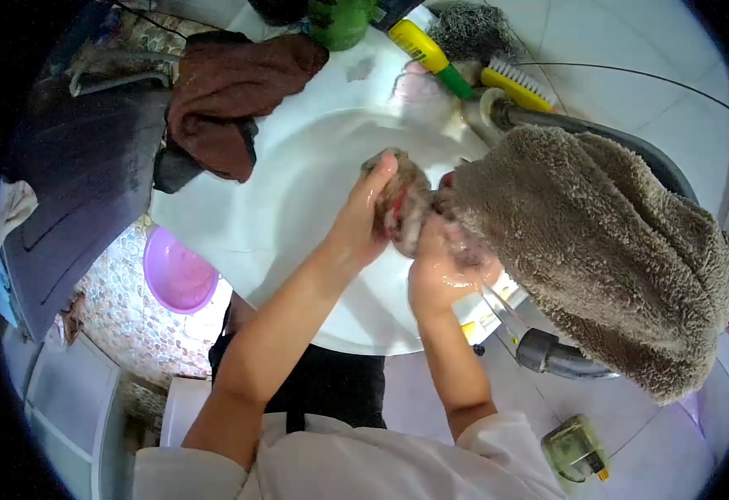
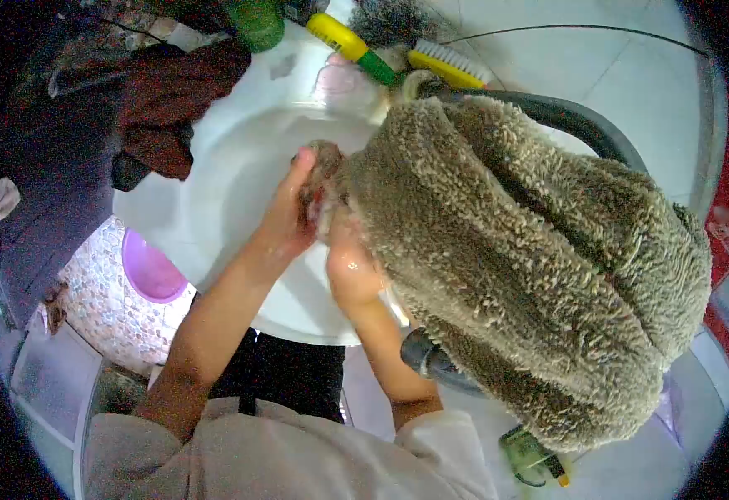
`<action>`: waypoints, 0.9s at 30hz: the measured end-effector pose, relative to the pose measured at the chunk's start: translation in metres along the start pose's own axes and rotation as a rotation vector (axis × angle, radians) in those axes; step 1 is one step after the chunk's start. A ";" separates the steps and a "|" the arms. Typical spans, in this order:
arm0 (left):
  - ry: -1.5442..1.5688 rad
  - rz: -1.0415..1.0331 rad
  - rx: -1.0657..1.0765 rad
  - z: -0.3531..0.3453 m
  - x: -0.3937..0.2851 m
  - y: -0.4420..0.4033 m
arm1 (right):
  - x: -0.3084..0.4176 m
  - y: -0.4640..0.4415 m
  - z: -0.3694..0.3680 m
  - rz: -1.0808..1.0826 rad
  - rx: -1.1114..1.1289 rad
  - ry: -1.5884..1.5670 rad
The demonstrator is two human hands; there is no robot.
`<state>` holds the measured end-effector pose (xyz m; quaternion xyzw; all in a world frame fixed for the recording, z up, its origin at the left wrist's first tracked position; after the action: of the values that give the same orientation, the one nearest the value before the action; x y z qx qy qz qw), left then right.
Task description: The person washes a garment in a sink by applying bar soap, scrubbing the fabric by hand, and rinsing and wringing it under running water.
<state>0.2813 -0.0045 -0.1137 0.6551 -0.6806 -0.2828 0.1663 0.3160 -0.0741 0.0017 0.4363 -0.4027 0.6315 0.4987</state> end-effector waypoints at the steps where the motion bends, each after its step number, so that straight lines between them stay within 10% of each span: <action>1: -0.014 0.085 -0.038 0.002 0.007 -0.001 | 0.011 0.002 -0.004 0.128 0.099 0.072; 12: -0.630 0.056 0.401 -0.058 -0.015 0.000 | 0.059 0.059 -0.059 1.120 1.029 0.483; 14: -1.203 0.544 0.557 -0.060 0.014 0.006 | 0.070 0.075 -0.069 1.257 1.239 0.528; 16: -1.195 0.542 0.617 -0.059 0.026 0.004 | 0.048 0.101 -0.072 1.396 1.481 0.821; 23: -1.484 -0.538 0.821 -0.090 0.040 -0.022 | -0.032 0.116 -0.072 1.398 1.723 1.135; 25: -1.698 -0.840 0.589 -0.083 0.041 -0.042 | -0.045 0.110 -0.075 1.201 1.849 1.158; 27: -1.682 -0.682 0.452 -0.060 0.041 -0.061 | -0.065 0.111 -0.078 1.122 1.991 1.220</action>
<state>0.3622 -0.0543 -0.1096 0.4161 -0.3870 -0.5585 -0.6043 0.2033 -0.0381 -0.0915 0.0333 0.4016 0.8751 -0.2677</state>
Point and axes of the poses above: each hand's wrist, its own y-axis away from the middle knuckle, its own z-axis out of the back of the hand, x = y × z, the point moved 8 cm from there along -y, towards the middle knuckle, and after that the axes turned 12 degrees about -y, right-handed, at the moved point
